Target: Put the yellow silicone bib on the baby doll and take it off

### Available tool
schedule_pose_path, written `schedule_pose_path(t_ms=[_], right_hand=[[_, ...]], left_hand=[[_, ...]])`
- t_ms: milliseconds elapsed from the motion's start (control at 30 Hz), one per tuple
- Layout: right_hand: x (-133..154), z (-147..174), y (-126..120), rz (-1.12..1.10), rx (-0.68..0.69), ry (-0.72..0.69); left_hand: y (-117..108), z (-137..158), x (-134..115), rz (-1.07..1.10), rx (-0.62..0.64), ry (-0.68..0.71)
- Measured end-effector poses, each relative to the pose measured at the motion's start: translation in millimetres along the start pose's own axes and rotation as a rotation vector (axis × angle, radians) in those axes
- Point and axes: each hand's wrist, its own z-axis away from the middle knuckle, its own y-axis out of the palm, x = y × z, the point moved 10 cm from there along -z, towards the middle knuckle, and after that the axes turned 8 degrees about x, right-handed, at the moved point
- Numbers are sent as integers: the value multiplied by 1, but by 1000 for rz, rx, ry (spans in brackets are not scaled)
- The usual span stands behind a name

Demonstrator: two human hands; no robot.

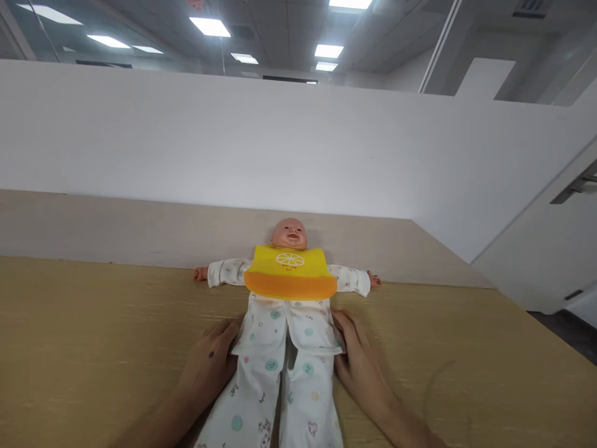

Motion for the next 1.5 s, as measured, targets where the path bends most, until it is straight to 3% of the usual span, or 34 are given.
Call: schedule_pose_path(t_ms=[133, 333, 500, 567, 667, 800, 967, 1167, 1500], right_hand=[[-11, -1, -1, -58, -5, 38], [-14, -3, -1, -108, -7, 46], [-9, -1, 3, -12, 41, 52], [-6, 1, 7, 57, 65, 42], [-3, 1, 13, 100, 108, 40], [-5, -1, 13, 36, 99, 47], [-6, -1, 16, -3, 120, 53], [0, -2, 17, -55, 137, 44], [-5, -2, 16, 32, 162, 83]], left_hand=[[0, 3, -5, 110, -15, 114], [-9, 5, -3, 143, -139, 240], [-36, 7, 6, 264, -359, 217], [-39, 6, 12, 315, -390, 180], [-29, 4, 13, 319, -315, 135], [-11, 2, 15, 224, -111, -1], [-4, 5, 6, 72, 50, -48], [1, 7, 0, -99, 28, -73], [-4, 7, -7, 170, -34, 17]])
